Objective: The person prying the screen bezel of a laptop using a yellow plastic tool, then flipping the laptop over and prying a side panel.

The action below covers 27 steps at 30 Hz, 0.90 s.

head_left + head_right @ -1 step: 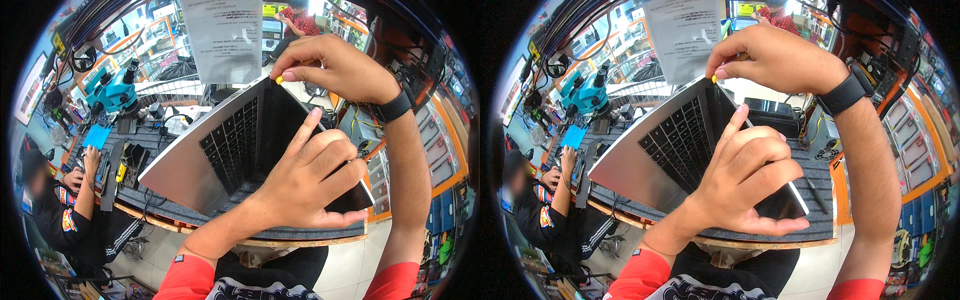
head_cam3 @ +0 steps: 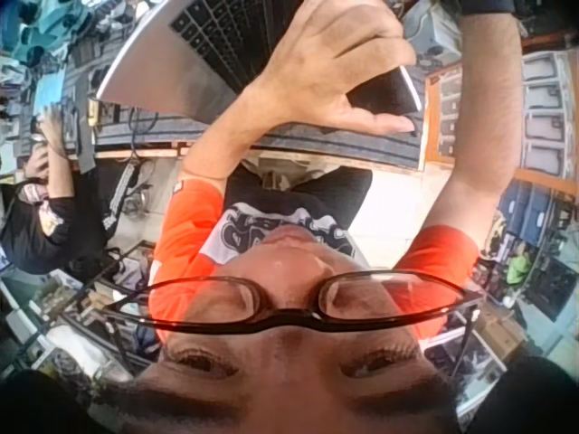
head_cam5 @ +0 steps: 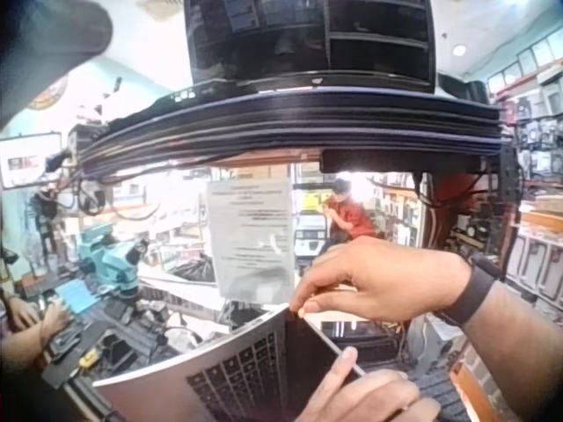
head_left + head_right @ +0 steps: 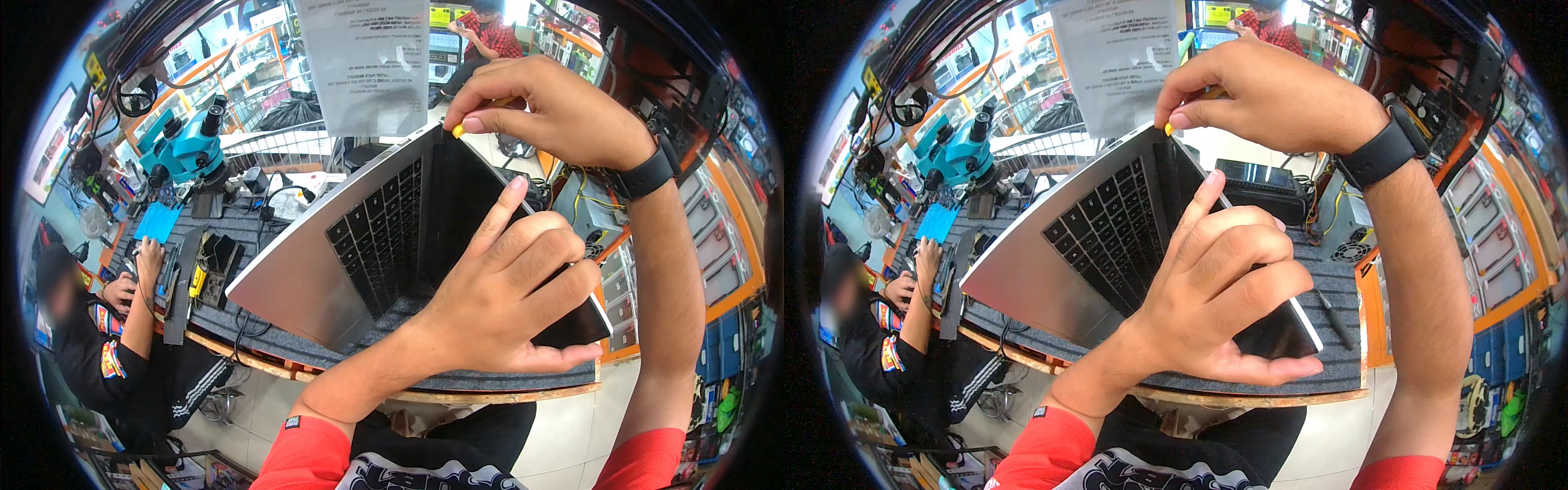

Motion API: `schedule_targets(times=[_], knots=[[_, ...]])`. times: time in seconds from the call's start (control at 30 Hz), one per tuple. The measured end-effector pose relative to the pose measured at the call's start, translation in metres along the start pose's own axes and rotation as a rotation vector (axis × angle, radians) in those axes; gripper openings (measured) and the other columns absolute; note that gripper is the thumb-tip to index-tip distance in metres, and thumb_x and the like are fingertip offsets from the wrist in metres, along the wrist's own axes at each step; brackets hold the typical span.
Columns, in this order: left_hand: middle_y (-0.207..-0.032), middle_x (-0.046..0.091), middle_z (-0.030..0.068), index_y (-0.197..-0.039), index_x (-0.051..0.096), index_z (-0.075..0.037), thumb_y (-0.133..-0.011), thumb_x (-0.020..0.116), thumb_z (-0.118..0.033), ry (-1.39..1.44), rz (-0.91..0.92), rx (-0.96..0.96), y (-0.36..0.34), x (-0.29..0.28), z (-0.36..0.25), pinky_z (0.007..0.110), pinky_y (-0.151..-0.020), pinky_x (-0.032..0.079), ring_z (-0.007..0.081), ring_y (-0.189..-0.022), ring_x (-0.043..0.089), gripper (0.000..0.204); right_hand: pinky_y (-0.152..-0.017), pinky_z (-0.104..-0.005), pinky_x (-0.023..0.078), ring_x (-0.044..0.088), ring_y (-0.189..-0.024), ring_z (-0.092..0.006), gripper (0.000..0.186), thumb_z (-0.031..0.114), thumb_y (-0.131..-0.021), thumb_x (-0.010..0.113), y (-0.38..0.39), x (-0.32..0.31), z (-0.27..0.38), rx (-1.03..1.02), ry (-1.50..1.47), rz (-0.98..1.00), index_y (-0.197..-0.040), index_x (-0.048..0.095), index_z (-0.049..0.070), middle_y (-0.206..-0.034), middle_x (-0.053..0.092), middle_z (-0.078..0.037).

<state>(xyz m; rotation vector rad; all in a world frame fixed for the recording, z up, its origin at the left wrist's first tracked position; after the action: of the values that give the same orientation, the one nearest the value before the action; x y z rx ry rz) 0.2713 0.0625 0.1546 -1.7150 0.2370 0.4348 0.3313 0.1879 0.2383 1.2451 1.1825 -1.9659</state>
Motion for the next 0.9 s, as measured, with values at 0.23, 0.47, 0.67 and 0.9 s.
schedule_targets(times=[0.23, 0.47, 0.67, 0.9], knots=[[-0.112, 0.053, 0.0076, -0.114, 0.061, -0.012, -0.078, 0.082, -0.053, -0.003, 0.004, 0.006, 0.001, 0.001, 0.002, 0.066, -0.121, 0.029, 0.0294, -0.117, 0.056, 0.058, -0.088, -0.0347, 0.055, 0.07, -0.099, -0.0226, 0.02, 0.02, -0.103, 0.067, -0.001, -0.001, -0.001, 0.016, 0.045, 0.03, -0.113, 0.078, 0.006, -0.105, 0.075, -0.009], [-0.111, 0.053, 0.0073, -0.114, 0.06, -0.013, -0.078, 0.081, -0.054, -0.008, -0.021, 0.013, 0.0, 0.001, 0.002, 0.063, -0.12, 0.03, 0.0286, -0.116, 0.055, 0.059, -0.085, -0.0349, 0.056, 0.07, -0.096, -0.0221, 0.021, 0.022, -0.102, 0.069, -0.001, -0.002, 0.004, -0.007, 0.065, 0.021, -0.111, 0.078, 0.005, -0.103, 0.075, -0.009], [-0.11, 0.053, 0.0073, -0.113, 0.06, -0.012, -0.079, 0.079, -0.056, -0.021, -0.023, 0.006, 0.001, 0.001, 0.002, 0.061, -0.12, 0.03, 0.028, -0.115, 0.055, 0.059, -0.083, -0.0345, 0.056, 0.07, -0.093, -0.0223, 0.018, 0.02, -0.101, 0.07, -0.007, -0.002, 0.013, -0.012, 0.151, 0.049, -0.106, 0.077, 0.004, -0.1, 0.074, -0.009], [-0.109, 0.053, 0.0071, -0.112, 0.06, -0.012, -0.078, 0.08, -0.055, -0.012, -0.017, 0.003, 0.001, 0.0, 0.002, 0.059, -0.12, 0.03, 0.0275, -0.115, 0.055, 0.059, -0.082, -0.0362, 0.055, 0.069, -0.092, -0.025, 0.017, 0.018, -0.098, 0.071, -0.01, -0.005, 0.02, -0.047, 0.213, 0.064, -0.103, 0.076, 0.003, -0.097, 0.073, -0.01]])
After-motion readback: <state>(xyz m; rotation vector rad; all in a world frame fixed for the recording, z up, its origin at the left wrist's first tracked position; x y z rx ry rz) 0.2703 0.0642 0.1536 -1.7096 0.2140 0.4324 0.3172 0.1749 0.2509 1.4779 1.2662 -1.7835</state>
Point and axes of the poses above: each hand's wrist, its own y-axis away from the middle knuckle, its own x-axis out of the palm, z = x × y, the point moved 8 cm from there along -y, towards the middle knuckle
